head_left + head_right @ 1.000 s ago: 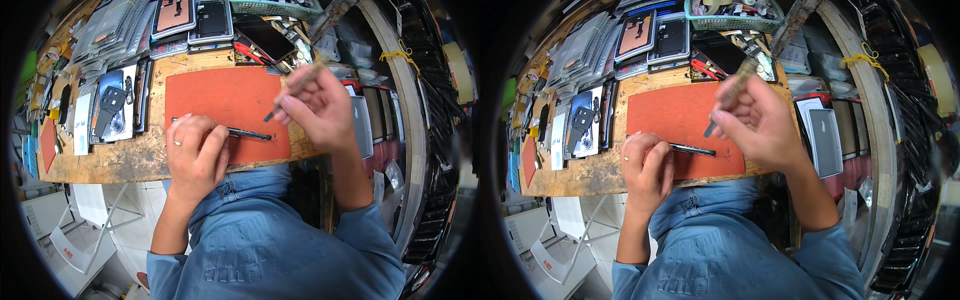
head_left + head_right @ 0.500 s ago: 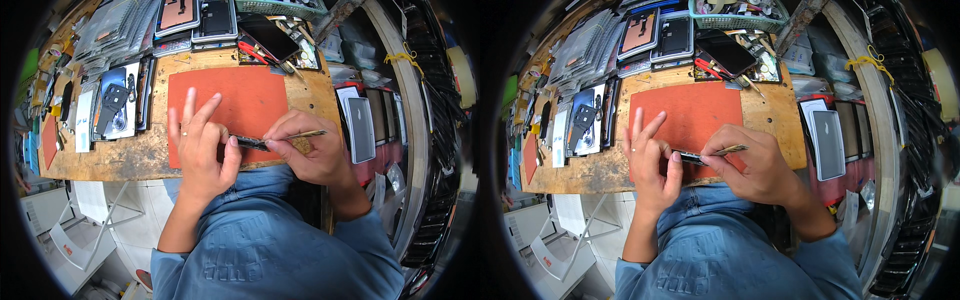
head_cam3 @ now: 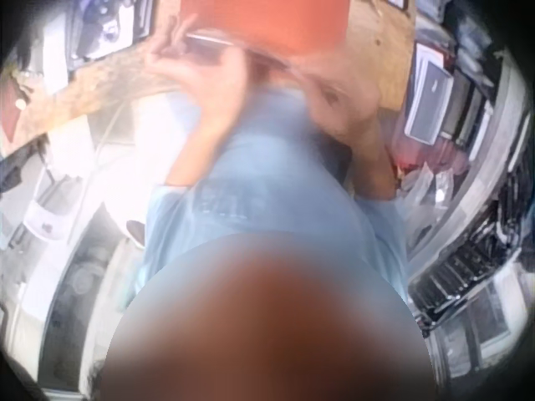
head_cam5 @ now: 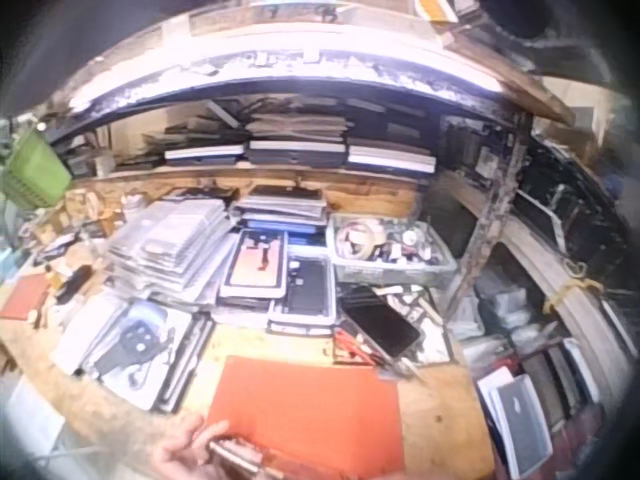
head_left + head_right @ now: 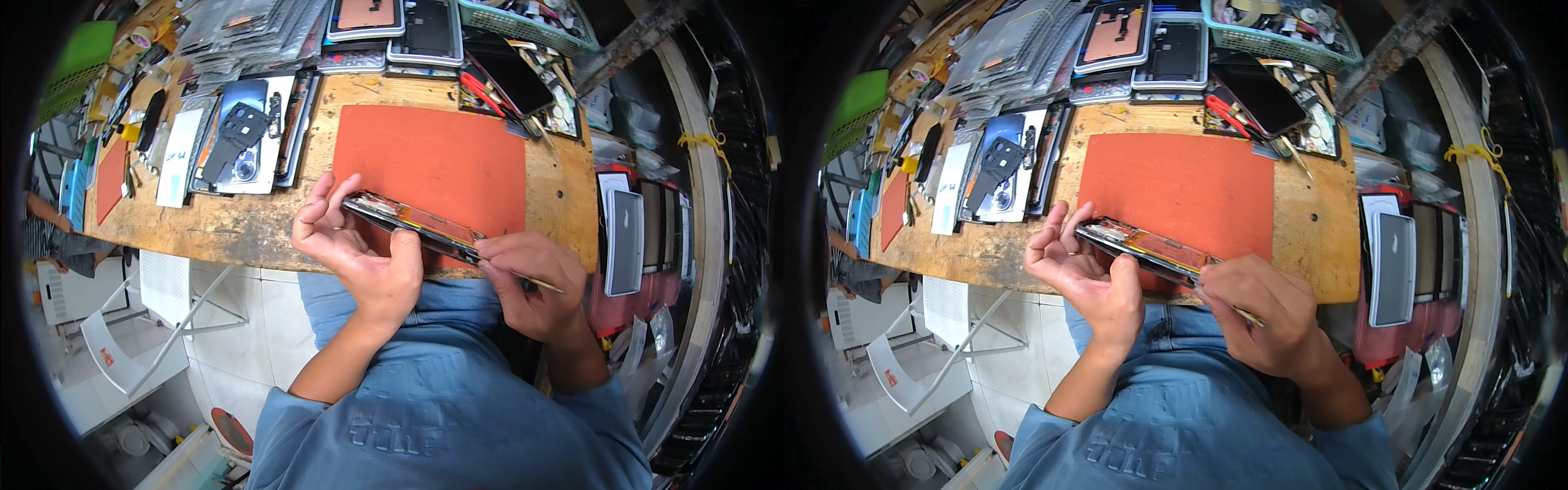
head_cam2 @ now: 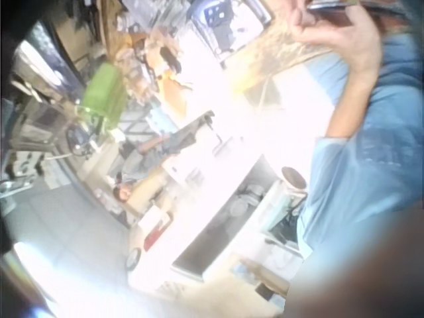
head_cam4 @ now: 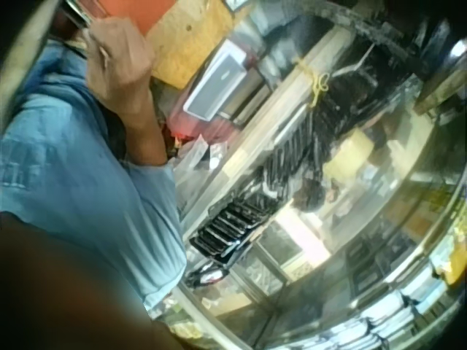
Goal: The person disassembles a smartphone by prying open the back cover and removing internal components. They use a metal prying tool and a screwdriver to separate the casing and handle the battery and motherboard. The person places the removed parts on the workbench and continues to manipulate the phone frame.
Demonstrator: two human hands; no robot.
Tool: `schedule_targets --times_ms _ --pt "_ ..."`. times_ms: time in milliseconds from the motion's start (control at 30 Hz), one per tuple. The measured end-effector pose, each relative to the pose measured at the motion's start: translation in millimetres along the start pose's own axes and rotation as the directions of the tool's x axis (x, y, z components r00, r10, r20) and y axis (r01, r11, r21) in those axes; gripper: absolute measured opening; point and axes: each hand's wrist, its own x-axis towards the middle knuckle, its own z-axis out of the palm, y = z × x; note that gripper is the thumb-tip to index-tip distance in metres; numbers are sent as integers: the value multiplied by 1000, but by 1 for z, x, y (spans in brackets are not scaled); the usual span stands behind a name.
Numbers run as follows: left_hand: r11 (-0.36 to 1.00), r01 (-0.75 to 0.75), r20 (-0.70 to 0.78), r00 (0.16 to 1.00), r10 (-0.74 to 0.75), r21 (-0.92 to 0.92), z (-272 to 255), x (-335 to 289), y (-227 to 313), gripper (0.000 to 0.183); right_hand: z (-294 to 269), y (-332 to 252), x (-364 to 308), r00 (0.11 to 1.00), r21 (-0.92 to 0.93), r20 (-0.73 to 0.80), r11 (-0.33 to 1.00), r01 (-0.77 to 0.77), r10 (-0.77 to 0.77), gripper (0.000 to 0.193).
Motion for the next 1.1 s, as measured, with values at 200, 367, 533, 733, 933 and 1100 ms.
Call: schedule_targets --times_ms 200,367,533,733,933,1100 --pt "997 61 -30 998 -62 -51 -8 6 9 78 6 -4 -6 1000 7 -22 1000 -21 21 26" --pt "998 63 -30 998 -63 -11 -8 5 7 77 1 -10 4 999 -14 30 1000 24 -24 27" --pt "1000 17 -61 998 -16 24 4 8 -1 77 8 -11 32 992 161 -124 987 -15 35 29" --pt "993 107 -127 987 -101 43 15 16 0 75 37 1 94 991 66 18 989 135 -136 20" --pt "984 177 -150 974 -171 31 15 11 0 74 49 3 115 987 83 130 993 88 -99 15" --pt "989 134 -138 983 -125 58 17 12 -1 75 54 2 121 969 105 246 994 -14 -13 11"
